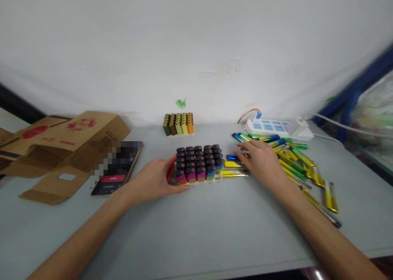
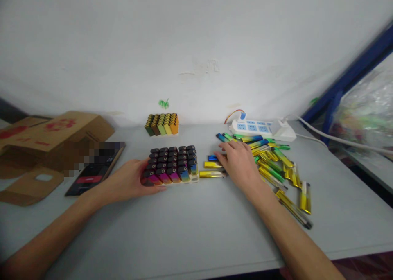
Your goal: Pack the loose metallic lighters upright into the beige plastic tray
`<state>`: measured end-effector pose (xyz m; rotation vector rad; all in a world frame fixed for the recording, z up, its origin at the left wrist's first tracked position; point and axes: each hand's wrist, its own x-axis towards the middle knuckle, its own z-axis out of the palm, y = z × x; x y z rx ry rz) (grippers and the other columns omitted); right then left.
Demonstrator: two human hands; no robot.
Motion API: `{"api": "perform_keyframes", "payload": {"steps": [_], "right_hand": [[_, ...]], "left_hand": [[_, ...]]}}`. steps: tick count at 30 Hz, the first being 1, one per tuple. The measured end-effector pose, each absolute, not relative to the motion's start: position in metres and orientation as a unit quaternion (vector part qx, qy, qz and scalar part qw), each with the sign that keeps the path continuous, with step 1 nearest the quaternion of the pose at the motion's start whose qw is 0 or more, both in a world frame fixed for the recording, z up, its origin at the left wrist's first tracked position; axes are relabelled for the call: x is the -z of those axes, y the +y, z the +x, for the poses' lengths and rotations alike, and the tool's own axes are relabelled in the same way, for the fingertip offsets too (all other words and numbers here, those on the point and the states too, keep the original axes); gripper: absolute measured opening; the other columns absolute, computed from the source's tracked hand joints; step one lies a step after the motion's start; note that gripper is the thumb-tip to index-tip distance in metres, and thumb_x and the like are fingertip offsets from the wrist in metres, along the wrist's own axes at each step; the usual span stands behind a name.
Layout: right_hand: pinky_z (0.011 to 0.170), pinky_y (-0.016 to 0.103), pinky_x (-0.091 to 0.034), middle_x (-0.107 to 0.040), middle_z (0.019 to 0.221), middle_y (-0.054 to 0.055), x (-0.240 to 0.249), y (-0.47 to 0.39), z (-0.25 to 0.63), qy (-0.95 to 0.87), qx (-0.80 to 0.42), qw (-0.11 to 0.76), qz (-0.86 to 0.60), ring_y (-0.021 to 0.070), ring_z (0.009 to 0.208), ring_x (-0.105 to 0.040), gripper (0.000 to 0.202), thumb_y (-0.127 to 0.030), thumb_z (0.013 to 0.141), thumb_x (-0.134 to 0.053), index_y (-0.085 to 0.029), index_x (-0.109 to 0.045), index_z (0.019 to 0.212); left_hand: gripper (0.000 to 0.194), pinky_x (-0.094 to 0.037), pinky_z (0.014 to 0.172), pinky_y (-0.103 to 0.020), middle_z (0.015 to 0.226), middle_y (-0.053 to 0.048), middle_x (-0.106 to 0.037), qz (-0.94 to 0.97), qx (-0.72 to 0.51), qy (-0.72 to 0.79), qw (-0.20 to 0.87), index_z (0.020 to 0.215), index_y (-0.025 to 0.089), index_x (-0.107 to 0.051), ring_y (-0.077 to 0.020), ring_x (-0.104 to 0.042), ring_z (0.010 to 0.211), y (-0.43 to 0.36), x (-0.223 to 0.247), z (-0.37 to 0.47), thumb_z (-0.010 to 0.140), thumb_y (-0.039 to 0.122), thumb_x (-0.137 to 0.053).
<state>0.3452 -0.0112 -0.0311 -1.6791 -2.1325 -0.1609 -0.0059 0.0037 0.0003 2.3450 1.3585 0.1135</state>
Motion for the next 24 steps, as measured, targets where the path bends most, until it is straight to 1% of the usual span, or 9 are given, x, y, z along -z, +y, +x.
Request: {"api": "perform_keyframes", "payload": {"steps": [3, 6, 9, 13, 16, 18, 20, 22, 24], "right_hand": [[0.092, 0.051, -0.06, -0.082, 0.108, 0.016, 0.034, -0.009, 0.344, -0.777, 0.038, 0.18, -0.602, 0.0353, 0.098, -0.076, 0.027, -0.035, 0.108, -0.063, -0.019, -0.084, 0.113], [0.098, 0.052, -0.059, -0.081, 0.112, 0.016, 0.031, -0.01, 0.346, -0.806, 0.024, 0.167, -0.568, 0.0349, 0.106, -0.075, 0.026, -0.037, 0.108, -0.064, -0.02, -0.084, 0.115], [0.102, 0.052, -0.058, -0.079, 0.117, 0.016, 0.029, -0.012, 0.351, -0.832, 0.0, 0.173, -0.528, 0.0348, 0.113, -0.073, 0.026, -0.036, 0.108, -0.066, -0.02, -0.083, 0.117], [0.098, 0.05, -0.061, -0.079, 0.109, 0.014, 0.029, -0.012, 0.354, -0.843, -0.045, 0.17, -0.509, 0.0332, 0.106, -0.074, 0.02, -0.032, 0.106, -0.069, -0.018, -0.081, 0.111], [0.096, 0.049, -0.062, -0.077, 0.108, 0.015, 0.03, -0.012, 0.354, -0.842, -0.051, 0.17, -0.51, 0.0331, 0.105, -0.074, 0.018, -0.029, 0.105, -0.069, -0.018, -0.079, 0.114], [0.098, 0.05, -0.061, -0.075, 0.112, 0.015, 0.029, -0.013, 0.352, -0.841, -0.051, 0.191, -0.504, 0.0326, 0.106, -0.074, 0.019, -0.028, 0.106, -0.065, -0.019, -0.077, 0.118], [0.097, 0.05, -0.061, -0.074, 0.116, 0.016, 0.028, -0.015, 0.349, -0.826, -0.06, 0.242, -0.506, 0.0315, 0.106, -0.074, 0.019, -0.029, 0.108, -0.06, -0.021, -0.073, 0.118], [0.091, 0.047, -0.062, -0.075, 0.116, 0.016, 0.025, -0.017, 0.346, -0.79, -0.096, 0.307, -0.522, 0.029, 0.098, -0.075, 0.02, -0.033, 0.11, -0.055, -0.021, -0.067, 0.121], [0.08, 0.041, -0.06, -0.077, 0.111, 0.013, 0.023, -0.021, 0.34, -0.751, -0.168, 0.354, -0.532, 0.0243, 0.084, -0.073, 0.024, -0.039, 0.112, -0.051, -0.022, -0.058, 0.128]], "left_hand": [[0.052, -0.041, 0.06, -0.032, 0.074, -0.001, -0.073, 0.846, -0.041, 0.487, 0.213, 0.101, 0.022, -0.062, -0.0212, -0.064, 0.062, 0.005, 0.002, -0.008, 0.081, 0.067, -0.076], [0.054, -0.041, 0.06, -0.032, 0.076, -0.001, -0.073, 0.849, -0.045, 0.482, 0.213, 0.102, 0.022, -0.062, -0.0214, -0.064, 0.062, 0.005, 0.004, -0.008, 0.081, 0.069, -0.076], [0.053, -0.04, 0.06, -0.032, 0.076, -0.001, -0.073, 0.847, -0.041, 0.484, 0.215, 0.102, 0.022, -0.061, -0.021, -0.064, 0.062, 0.004, 0.003, -0.008, 0.082, 0.069, -0.075], [0.052, -0.04, 0.06, -0.032, 0.076, -0.001, -0.072, 0.844, -0.038, 0.486, 0.222, 0.104, 0.021, -0.062, -0.021, -0.064, 0.062, 0.003, 0.0, -0.006, 0.083, 0.067, -0.075], [0.052, -0.04, 0.061, -0.033, 0.076, -0.001, -0.072, 0.845, -0.04, 0.485, 0.222, 0.104, 0.021, -0.062, -0.021, -0.063, 0.063, 0.004, 0.001, -0.005, 0.083, 0.066, -0.075], [0.052, -0.04, 0.06, -0.032, 0.075, 0.0, -0.071, 0.846, -0.042, 0.483, 0.222, 0.103, 0.021, -0.062, -0.0207, -0.062, 0.062, 0.004, 0.002, -0.006, 0.083, 0.066, -0.075], [0.052, -0.039, 0.059, -0.032, 0.073, 0.0, -0.07, 0.846, -0.045, 0.483, 0.222, 0.102, 0.021, -0.061, -0.0203, -0.062, 0.061, 0.004, 0.003, -0.006, 0.082, 0.067, -0.075], [0.053, -0.038, 0.058, -0.032, 0.072, 0.001, -0.069, 0.846, -0.047, 0.483, 0.22, 0.102, 0.022, -0.061, -0.02, -0.061, 0.06, 0.004, 0.004, -0.007, 0.082, 0.068, -0.076], [0.052, -0.038, 0.058, -0.032, 0.072, 0.001, -0.069, 0.847, -0.044, 0.483, 0.218, 0.101, 0.022, -0.061, -0.0201, -0.061, 0.06, 0.004, 0.003, -0.008, 0.082, 0.068, -0.076]]}}
